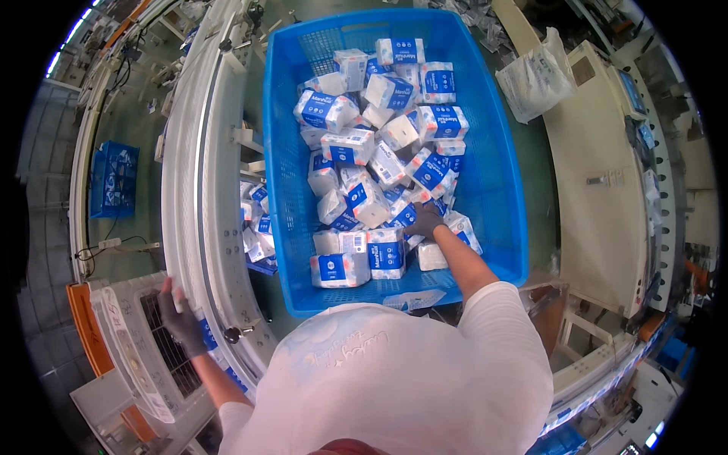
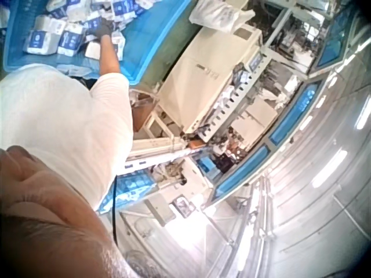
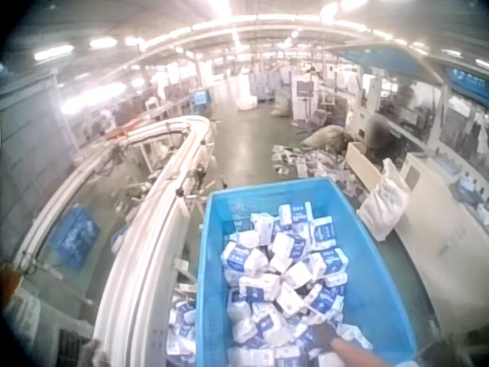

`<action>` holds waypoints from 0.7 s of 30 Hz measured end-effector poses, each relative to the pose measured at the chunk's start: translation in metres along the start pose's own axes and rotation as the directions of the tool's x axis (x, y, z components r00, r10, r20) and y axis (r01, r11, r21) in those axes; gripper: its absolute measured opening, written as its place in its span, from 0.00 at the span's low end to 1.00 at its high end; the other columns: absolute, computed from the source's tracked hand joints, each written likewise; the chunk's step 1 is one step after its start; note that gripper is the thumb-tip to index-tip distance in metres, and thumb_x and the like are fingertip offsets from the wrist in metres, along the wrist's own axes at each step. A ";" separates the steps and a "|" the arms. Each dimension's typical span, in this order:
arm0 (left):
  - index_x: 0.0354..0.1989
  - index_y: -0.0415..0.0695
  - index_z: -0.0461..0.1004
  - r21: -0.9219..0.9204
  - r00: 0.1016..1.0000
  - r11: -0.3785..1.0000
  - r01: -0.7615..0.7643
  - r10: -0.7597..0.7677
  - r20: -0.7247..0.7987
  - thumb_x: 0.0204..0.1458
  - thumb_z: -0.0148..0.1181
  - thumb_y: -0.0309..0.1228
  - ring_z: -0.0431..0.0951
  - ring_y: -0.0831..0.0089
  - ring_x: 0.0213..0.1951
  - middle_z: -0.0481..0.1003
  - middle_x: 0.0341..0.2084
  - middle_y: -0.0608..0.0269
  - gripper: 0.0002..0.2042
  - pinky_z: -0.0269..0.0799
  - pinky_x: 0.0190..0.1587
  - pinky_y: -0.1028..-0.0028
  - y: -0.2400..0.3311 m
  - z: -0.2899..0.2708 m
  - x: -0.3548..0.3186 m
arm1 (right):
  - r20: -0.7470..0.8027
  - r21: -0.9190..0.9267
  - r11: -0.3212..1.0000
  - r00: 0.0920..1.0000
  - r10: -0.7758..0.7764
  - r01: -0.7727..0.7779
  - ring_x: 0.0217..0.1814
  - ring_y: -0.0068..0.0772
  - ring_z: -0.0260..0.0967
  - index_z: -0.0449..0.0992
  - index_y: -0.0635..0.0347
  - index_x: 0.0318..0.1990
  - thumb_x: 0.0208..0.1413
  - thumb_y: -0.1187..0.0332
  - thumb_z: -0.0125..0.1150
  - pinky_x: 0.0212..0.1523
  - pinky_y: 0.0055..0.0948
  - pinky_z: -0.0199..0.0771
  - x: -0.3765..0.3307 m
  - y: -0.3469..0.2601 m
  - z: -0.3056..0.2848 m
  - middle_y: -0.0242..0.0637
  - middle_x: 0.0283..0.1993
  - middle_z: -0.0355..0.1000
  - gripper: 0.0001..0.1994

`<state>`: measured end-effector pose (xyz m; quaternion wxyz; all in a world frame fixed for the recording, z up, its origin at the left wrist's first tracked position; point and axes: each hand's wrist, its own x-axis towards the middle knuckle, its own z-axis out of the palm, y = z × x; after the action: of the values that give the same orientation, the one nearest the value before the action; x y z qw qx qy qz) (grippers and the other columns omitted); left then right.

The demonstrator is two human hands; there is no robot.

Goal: The person picks up groups of packaged products from a blue crate and places them onto a curved conveyor belt in a manufacturing facility.

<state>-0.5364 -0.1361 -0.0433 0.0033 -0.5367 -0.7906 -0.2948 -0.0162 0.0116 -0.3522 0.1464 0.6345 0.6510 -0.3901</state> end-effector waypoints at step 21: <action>0.63 0.39 0.56 -0.319 0.892 0.922 -0.218 0.056 -0.448 0.41 0.75 0.39 0.70 0.60 0.54 0.68 0.54 0.52 0.43 0.67 0.57 0.63 0.111 0.088 0.068 | -0.330 0.079 0.990 0.941 -0.082 0.114 0.71 0.53 0.49 0.40 0.52 0.72 0.40 0.44 0.72 0.67 0.44 0.54 0.036 0.006 -0.132 0.58 0.70 0.48 0.57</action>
<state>-0.4440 -0.0093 -0.0427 0.1002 -0.5048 -0.6620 -0.5449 0.0242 0.1283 -0.2929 -0.0135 0.6635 0.6772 -0.3179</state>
